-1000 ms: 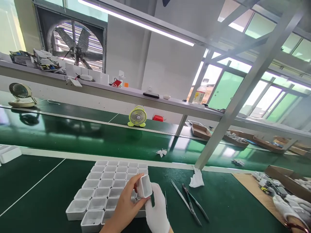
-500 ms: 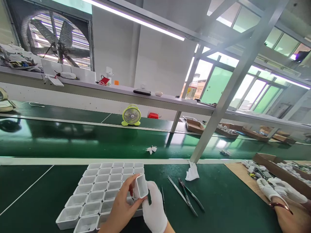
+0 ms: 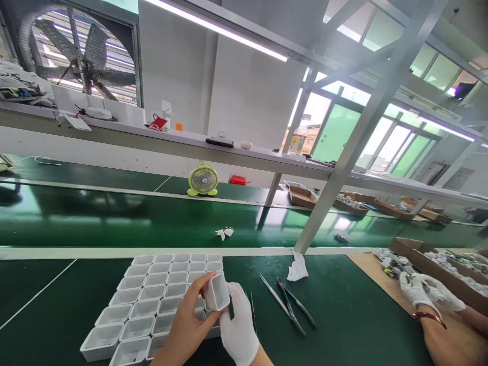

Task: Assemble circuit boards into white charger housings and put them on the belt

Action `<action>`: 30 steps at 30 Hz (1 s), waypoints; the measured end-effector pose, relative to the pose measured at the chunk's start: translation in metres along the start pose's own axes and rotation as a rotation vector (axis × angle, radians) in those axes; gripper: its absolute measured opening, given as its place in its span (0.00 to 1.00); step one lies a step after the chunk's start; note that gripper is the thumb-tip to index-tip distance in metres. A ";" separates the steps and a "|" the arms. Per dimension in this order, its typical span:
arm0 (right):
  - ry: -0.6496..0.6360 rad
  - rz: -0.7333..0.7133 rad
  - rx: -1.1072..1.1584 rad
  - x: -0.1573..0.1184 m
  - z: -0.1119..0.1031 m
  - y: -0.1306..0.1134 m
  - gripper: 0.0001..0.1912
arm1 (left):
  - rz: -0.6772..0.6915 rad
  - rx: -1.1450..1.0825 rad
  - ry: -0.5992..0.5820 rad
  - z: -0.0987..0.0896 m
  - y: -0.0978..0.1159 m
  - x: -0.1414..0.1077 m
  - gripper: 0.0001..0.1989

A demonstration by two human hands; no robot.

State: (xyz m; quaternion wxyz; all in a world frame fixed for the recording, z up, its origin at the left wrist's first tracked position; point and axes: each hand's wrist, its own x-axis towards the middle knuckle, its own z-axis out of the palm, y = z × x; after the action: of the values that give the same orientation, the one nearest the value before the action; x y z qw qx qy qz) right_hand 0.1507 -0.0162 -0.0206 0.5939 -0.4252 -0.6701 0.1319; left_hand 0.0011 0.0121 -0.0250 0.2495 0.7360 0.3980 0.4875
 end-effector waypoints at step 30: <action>0.037 0.033 -0.026 -0.003 0.004 0.006 0.17 | 0.053 0.033 0.010 -0.001 -0.001 0.001 0.27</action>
State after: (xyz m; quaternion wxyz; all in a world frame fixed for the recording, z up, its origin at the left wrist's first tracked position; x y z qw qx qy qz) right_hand 0.1497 -0.0133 -0.0276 0.5983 -0.4463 -0.6536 0.1248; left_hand 0.0005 0.0133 -0.0247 0.2223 0.7479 0.3874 0.4911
